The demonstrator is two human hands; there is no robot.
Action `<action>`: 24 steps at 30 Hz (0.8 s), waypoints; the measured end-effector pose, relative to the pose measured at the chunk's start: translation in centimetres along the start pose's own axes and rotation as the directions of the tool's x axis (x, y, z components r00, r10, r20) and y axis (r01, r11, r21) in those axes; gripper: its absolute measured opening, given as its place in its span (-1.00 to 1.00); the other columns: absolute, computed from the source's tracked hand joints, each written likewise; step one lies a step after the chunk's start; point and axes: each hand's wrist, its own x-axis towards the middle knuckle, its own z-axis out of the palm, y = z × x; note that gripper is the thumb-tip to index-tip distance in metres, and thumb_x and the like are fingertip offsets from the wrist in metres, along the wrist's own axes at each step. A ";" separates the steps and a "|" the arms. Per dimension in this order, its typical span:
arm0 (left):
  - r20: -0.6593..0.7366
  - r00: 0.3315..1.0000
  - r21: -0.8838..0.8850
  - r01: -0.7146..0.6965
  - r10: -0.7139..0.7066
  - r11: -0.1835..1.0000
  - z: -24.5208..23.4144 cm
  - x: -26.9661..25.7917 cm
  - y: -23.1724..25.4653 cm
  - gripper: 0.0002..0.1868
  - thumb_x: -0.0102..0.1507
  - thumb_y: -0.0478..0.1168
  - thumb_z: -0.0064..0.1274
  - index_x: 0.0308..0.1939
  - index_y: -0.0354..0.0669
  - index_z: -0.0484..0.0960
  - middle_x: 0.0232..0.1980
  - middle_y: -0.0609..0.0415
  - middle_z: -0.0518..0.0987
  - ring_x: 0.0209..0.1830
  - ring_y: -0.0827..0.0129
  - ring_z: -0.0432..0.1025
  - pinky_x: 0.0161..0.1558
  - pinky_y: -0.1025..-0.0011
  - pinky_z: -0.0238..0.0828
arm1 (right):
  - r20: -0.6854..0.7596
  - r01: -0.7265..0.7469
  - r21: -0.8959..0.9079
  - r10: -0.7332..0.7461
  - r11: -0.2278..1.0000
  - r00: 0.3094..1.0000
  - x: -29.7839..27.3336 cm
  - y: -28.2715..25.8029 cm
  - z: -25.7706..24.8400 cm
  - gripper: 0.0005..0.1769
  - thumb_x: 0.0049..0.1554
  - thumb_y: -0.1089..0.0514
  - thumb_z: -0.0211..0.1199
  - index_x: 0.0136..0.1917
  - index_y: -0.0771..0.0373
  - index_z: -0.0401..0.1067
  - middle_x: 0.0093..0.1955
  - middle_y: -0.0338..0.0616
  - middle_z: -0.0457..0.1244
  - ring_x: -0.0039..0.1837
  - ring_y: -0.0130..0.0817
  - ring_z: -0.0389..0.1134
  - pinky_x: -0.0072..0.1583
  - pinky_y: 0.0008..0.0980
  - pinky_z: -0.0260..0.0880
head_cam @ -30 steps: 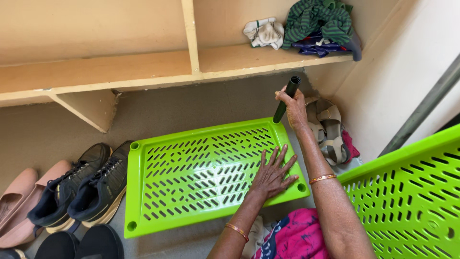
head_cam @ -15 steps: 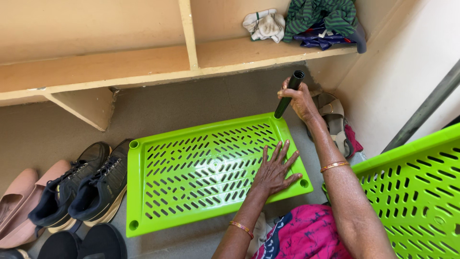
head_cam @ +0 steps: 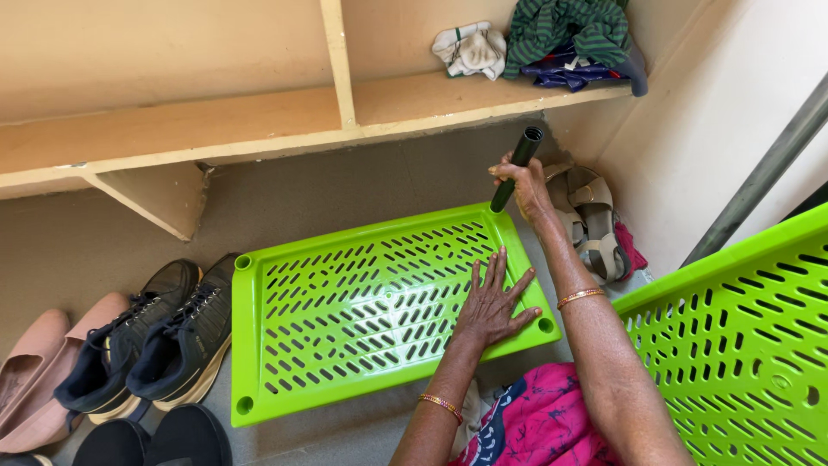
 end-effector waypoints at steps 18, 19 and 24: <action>-0.025 1.000 0.027 0.009 -0.008 1.000 0.7 0.3 0.0 0.02 0.27 0.56 -0.34 0.65 0.10 -0.03 0.67 -0.43 -0.26 0.68 -0.15 -0.27 0.54 -0.19 -0.54 | -0.309 0.252 -0.120 -0.277 0.960 0.910 2.1 -2.3 2.7 -0.78 0.07 0.10 0.33 -0.34 0.17 0.39 -0.49 -0.32 0.19 -0.44 -0.50 0.20 -0.32 -0.41 0.29; -0.011 1.000 0.000 0.014 -0.014 1.000 0.7 0.2 -0.1 0.03 0.26 0.56 -0.34 0.65 0.11 -0.03 0.66 -0.42 -0.26 0.68 -0.15 -0.28 0.54 -0.20 -0.54 | -0.267 0.253 -0.096 -0.270 0.963 0.925 2.1 -2.7 2.7 -0.79 0.06 0.12 0.33 -0.34 0.17 0.38 -0.49 -0.32 0.17 -0.44 -0.50 0.20 -0.32 -0.42 0.27; -0.053 0.999 0.029 0.004 -0.002 1.000 0.8 -0.1 -0.2 0.04 0.27 0.57 -0.31 0.65 0.08 -0.02 0.67 -0.43 -0.25 0.69 -0.17 -0.27 0.54 -0.20 -0.53 | -0.076 0.181 -0.032 -0.183 0.983 0.980 1.5 -4.0 1.9 -0.80 0.03 0.18 0.30 -0.37 0.17 0.34 -0.50 -0.35 0.09 -0.43 -0.50 0.16 -0.29 -0.45 0.19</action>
